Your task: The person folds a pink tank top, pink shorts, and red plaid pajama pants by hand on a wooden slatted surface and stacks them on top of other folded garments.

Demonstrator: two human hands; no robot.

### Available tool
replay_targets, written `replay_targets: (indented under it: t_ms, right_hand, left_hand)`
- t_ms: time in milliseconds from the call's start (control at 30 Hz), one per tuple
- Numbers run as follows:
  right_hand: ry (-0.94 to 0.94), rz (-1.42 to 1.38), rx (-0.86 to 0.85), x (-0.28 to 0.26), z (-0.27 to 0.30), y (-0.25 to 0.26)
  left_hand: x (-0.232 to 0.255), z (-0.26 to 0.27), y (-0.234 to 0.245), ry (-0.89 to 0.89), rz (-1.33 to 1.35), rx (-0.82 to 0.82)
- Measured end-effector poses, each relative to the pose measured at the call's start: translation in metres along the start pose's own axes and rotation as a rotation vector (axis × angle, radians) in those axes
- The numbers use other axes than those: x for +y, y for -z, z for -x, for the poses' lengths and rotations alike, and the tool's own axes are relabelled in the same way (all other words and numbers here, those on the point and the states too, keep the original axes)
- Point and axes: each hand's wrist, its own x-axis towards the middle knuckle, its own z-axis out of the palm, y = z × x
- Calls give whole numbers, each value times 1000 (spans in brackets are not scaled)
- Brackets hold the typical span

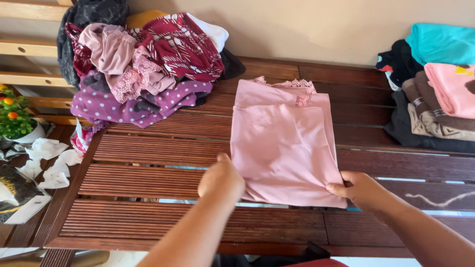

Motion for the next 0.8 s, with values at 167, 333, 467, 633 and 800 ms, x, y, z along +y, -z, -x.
replay_targets:
  t_ms: [167,333,467,633,800]
  right_hand:
    - [-63,19,-38,-13,33,-16]
    - [-71,-224,22,-19,23,-25]
    - [52,-346,66,-22,8,-34]
    - [57,-503,12,-28,25,-35]
    - [6,-724,-26,-25,49,-29]
  left_hand:
    - [-22,11,18,-60,-9,10]
    - [-25,15,3,-97,104,202]
    - [-19,6,-3,-115,49,239]
    - [-15,-20,-4,-33,62,153]
    - [-33,-28,-4,-242,348,225]
